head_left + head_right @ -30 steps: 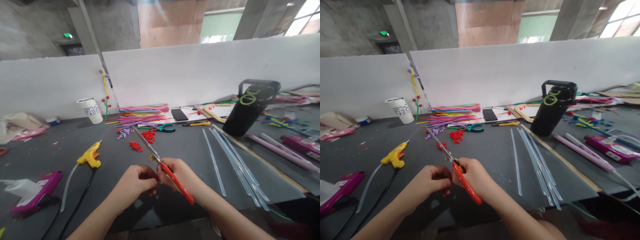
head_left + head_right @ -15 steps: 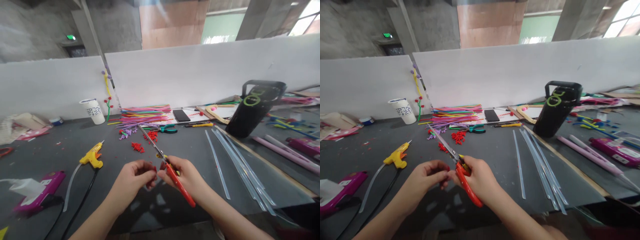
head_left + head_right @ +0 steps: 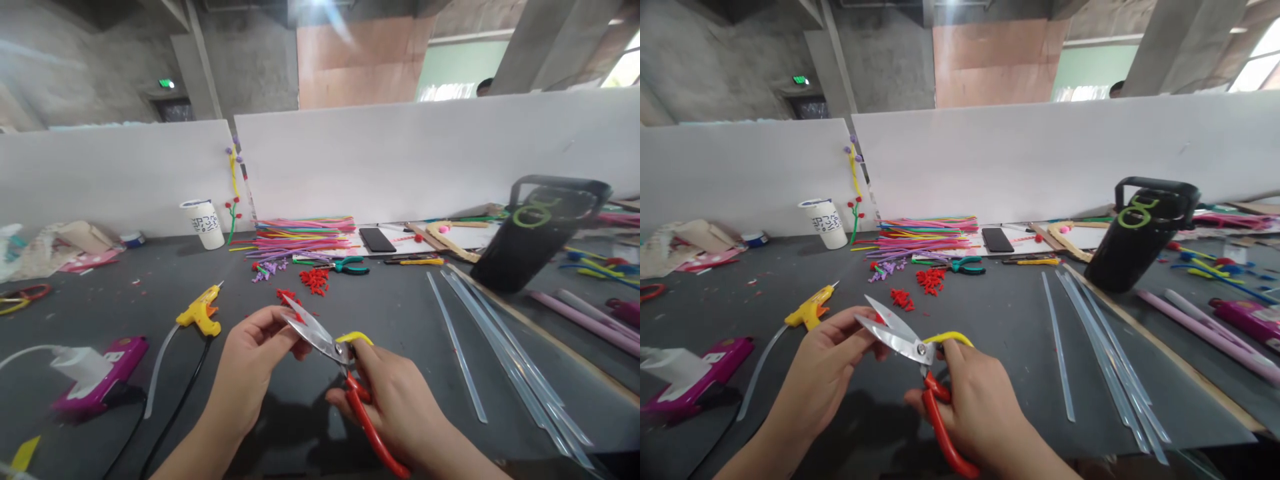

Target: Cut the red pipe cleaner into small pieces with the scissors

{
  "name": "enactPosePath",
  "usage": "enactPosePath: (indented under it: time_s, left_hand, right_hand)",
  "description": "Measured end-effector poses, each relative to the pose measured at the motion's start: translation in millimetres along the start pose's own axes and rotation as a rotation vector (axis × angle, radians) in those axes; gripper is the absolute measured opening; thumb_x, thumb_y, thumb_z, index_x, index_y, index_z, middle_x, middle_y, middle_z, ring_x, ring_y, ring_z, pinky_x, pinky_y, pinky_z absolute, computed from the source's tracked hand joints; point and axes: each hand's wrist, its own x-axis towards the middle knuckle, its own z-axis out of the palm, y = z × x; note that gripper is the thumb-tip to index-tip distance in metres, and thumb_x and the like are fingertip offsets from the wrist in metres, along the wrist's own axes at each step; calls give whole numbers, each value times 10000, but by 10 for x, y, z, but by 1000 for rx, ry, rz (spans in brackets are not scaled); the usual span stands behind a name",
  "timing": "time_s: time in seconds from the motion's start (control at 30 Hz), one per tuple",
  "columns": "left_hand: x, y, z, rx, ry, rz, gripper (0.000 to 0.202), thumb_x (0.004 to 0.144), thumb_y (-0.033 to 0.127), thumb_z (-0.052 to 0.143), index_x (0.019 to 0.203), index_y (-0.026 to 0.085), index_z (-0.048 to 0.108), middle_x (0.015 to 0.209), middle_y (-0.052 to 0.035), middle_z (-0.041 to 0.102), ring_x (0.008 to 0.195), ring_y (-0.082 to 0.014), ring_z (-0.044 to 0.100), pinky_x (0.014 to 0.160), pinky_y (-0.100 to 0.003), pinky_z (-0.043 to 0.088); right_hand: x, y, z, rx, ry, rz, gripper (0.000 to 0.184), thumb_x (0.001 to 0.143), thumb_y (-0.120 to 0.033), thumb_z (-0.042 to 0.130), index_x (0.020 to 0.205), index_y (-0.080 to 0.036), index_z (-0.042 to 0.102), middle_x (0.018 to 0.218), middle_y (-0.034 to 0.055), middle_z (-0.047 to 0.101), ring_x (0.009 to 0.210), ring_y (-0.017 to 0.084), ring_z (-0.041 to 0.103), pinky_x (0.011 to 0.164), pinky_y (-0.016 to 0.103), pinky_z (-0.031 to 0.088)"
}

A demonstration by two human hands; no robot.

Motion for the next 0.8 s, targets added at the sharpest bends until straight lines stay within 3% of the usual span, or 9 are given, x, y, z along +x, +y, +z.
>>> enactPosePath:
  time_s: [0.23,0.8]
  left_hand:
    - [8,23,-4,9,-25,4,60,710,130,569,683,163,611,591,27,594,545,-77,496,545,-183,412]
    - [-9,-2,3,-33,-16,-8,56,710,146,572,692,149,624,627,12,602,536,-76,500,543,-196,410]
  right_hand:
    - [-9,-22,2,-29,3,-32,217,727,-407,474,737,-200,409,577,-12,498,506,153,479,472,227,270]
    - [-27,-15,38,-76,69,-72,227,773,-422,419,732,-199,400,600,12,545,496,155,510,466,230,292]
